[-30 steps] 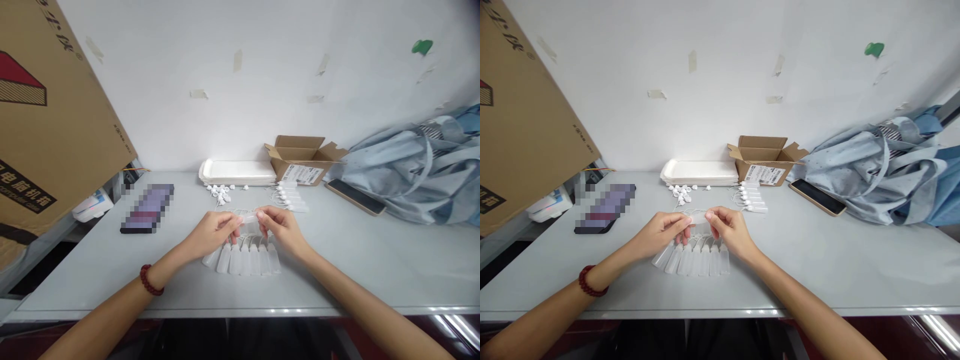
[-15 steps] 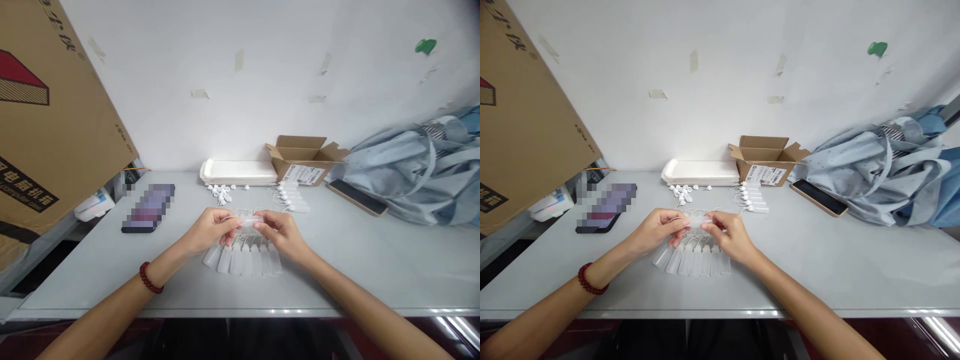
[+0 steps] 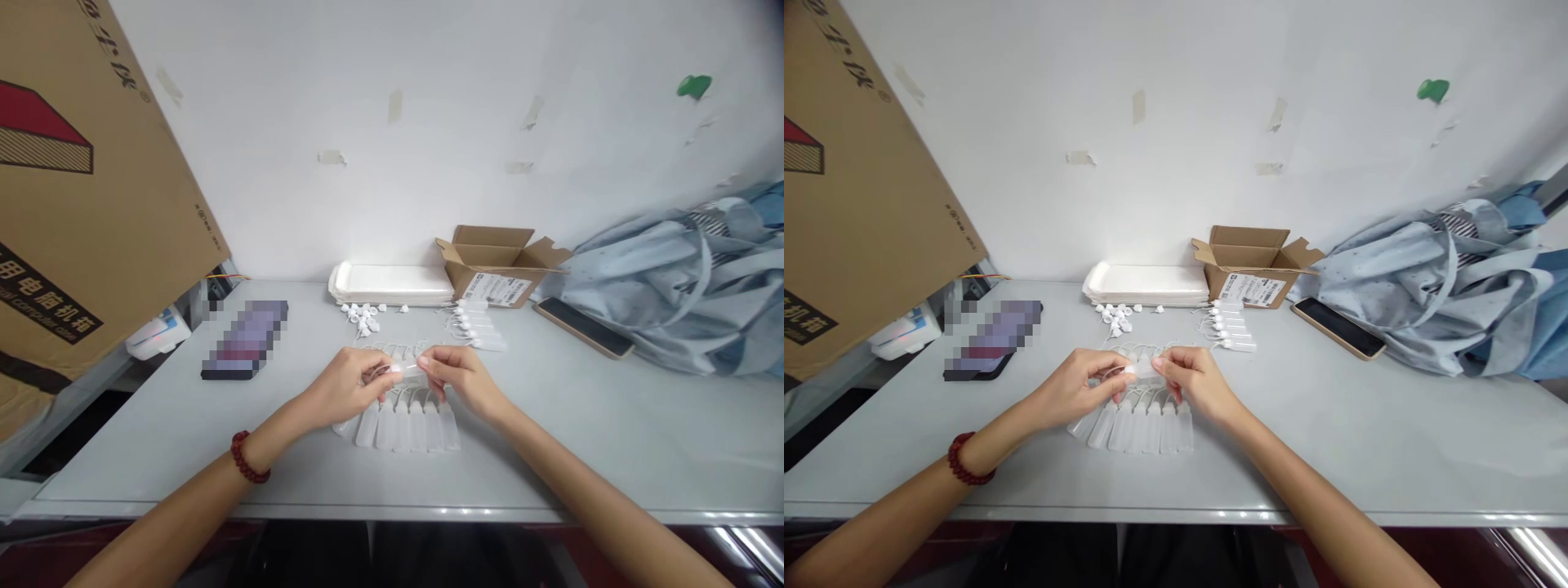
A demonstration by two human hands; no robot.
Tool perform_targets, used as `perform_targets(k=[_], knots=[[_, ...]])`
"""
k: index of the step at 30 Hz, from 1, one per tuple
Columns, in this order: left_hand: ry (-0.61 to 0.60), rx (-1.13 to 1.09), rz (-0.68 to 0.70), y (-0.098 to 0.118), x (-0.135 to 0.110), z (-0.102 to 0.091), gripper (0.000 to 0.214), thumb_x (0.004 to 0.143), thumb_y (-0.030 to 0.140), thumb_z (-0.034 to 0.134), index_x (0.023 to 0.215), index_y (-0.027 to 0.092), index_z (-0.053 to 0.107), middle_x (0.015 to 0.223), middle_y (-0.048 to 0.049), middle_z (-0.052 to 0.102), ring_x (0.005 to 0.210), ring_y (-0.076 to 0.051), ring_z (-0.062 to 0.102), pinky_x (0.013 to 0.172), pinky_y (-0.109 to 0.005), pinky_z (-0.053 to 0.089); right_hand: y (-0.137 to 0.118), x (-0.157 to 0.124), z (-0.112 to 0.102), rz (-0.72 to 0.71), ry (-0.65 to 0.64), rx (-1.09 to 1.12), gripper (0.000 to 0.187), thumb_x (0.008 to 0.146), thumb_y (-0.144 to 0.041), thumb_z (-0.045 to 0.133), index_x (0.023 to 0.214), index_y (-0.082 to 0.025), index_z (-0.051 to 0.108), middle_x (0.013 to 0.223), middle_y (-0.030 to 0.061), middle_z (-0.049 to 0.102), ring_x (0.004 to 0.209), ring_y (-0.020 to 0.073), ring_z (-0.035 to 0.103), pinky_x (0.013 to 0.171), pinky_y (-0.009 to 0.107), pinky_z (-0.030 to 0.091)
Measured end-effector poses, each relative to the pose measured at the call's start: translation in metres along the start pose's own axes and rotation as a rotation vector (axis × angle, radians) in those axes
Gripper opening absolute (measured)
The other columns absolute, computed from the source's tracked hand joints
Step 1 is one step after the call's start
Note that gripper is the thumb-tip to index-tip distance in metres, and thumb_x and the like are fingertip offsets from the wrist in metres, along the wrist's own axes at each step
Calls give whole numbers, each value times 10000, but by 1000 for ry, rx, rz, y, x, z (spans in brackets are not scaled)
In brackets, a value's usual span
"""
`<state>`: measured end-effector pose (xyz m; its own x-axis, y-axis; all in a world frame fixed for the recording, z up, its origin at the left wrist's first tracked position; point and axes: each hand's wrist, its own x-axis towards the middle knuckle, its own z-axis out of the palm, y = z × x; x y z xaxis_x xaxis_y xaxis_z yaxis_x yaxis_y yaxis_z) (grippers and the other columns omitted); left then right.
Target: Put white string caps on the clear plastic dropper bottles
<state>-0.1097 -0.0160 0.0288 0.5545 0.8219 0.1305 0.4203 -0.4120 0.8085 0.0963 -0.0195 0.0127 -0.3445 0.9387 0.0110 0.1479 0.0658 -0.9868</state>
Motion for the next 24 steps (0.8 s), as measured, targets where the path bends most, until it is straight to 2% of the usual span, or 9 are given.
perform_targets(k=[4,9,12,15,17,19,22,24], knots=[[24,140,72,0,0,2,253,884,321,485,750,146,609,595,8,597,550,-110,539,571,-233,395,0,2,0,45,-9,128,431,768,-478,610,518,-191,408,456,-62,358,387,81,388,403,236,323],[84,233,155,-4,0,8,231,893,309,469,831,146,620,619,1,593,562,-110,502,585,-237,387,1,4,-2,93,-12,233,439,723,-459,663,511,-188,390,481,-77,293,380,76,386,362,223,298],[130,237,175,-5,3,9,200,870,304,497,803,149,605,629,3,576,576,-109,488,601,-236,398,2,5,-3,60,-13,233,440,731,-457,656,508,-186,392,476,-74,307,385,76,390,375,226,295],[193,208,165,-7,6,4,170,838,292,525,747,157,576,659,6,574,611,-110,503,626,-230,417,1,7,-7,3,19,163,405,761,-460,626,537,-175,445,484,-54,383,410,80,405,419,238,316],[239,196,149,-13,10,-2,171,842,287,506,748,161,575,696,0,594,652,-117,529,643,-229,425,1,8,-15,-39,121,115,370,775,-460,612,582,-170,488,507,-41,432,435,84,411,451,243,335],[311,213,111,-23,15,-10,169,845,285,492,786,165,596,742,-10,622,692,-127,552,651,-231,430,3,11,-30,-83,286,65,341,782,-464,601,628,-170,521,521,-32,466,456,91,418,476,248,356],[439,321,32,-44,26,-18,161,818,272,509,795,176,636,749,-18,631,705,-142,564,652,-246,430,12,19,-62,-138,551,-146,317,765,-469,600,710,-157,598,490,-24,484,467,113,440,497,262,386],[438,386,-13,-57,35,-21,142,788,255,540,772,177,657,760,-25,638,724,-153,573,698,-266,439,22,27,-84,-154,686,-244,331,742,-465,608,811,-142,633,523,-13,514,485,130,474,499,272,409]])
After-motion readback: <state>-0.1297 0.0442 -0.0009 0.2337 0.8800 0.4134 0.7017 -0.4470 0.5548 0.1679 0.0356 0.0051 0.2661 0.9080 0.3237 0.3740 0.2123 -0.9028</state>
